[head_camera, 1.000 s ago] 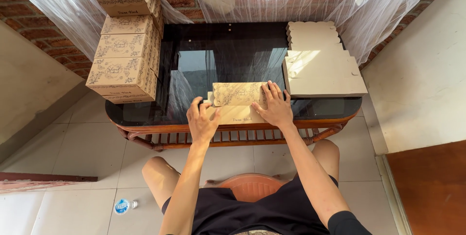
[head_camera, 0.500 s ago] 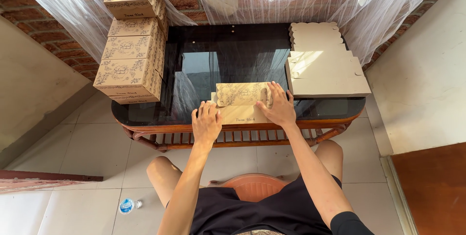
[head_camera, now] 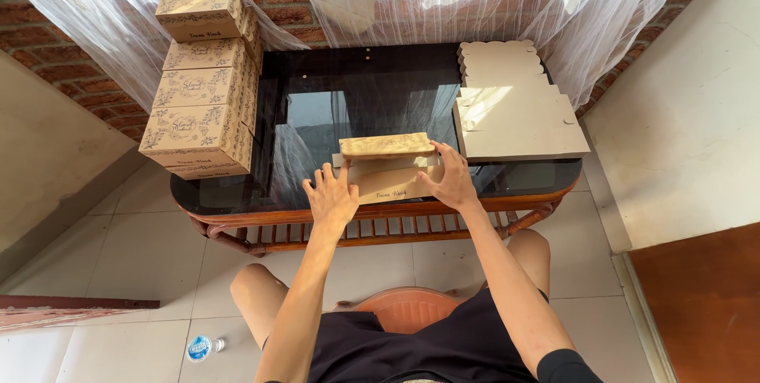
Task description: Folding flat cardboard templates into boxes and stacking them on a table.
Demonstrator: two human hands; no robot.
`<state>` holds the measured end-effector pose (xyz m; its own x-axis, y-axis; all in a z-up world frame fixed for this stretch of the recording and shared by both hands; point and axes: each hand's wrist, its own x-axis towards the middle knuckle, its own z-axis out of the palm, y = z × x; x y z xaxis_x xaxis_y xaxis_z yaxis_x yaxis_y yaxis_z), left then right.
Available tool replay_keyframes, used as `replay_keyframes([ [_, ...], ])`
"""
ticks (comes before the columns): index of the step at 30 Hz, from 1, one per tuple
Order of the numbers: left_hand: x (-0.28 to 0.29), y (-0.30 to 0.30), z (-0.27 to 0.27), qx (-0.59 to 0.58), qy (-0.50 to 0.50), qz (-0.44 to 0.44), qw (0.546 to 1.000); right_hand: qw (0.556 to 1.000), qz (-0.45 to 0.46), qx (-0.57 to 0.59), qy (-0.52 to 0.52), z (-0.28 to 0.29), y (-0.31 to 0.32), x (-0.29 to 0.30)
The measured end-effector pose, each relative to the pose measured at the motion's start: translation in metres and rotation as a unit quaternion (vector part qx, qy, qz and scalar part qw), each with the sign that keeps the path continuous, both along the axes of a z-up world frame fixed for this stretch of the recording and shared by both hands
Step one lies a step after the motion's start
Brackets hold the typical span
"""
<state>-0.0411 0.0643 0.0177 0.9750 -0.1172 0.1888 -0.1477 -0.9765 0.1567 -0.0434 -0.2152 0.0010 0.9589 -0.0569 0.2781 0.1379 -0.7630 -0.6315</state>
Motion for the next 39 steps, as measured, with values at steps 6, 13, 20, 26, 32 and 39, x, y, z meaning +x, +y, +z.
replay_keyframes([
  [6, 0.055, 0.000, -0.020, -0.011, 0.006, 0.000, 1.000, 0.997, 0.001, -0.078, -0.015, -0.005, 0.000, 0.002],
  [13, 0.084, -0.029, 0.010, -0.136, 0.172, -0.086, 0.972, 0.996, 0.002, -0.092, 0.002, -0.001, 0.003, 0.001],
  [20, 0.101, -0.042, 0.038, -0.041, 0.226, -0.042, 0.972, 0.999, 0.026, -0.041, 0.014, -0.002, -0.001, 0.002],
  [26, 0.157, -0.036, 0.021, -0.050, 0.344, -0.013, 0.938, 0.971, 0.091, 0.220, 0.007, -0.007, -0.022, 0.002],
  [32, 0.165, -0.032, 0.032, 0.071, 0.434, -0.084, 0.894, 0.948, 0.101, 0.301, -0.005, 0.004, -0.024, -0.001],
  [39, 0.180, -0.025, -0.036, -0.072, 0.325, -0.047, 0.942, 0.950, 0.074, 0.303, -0.023, 0.004, -0.025, -0.003],
])
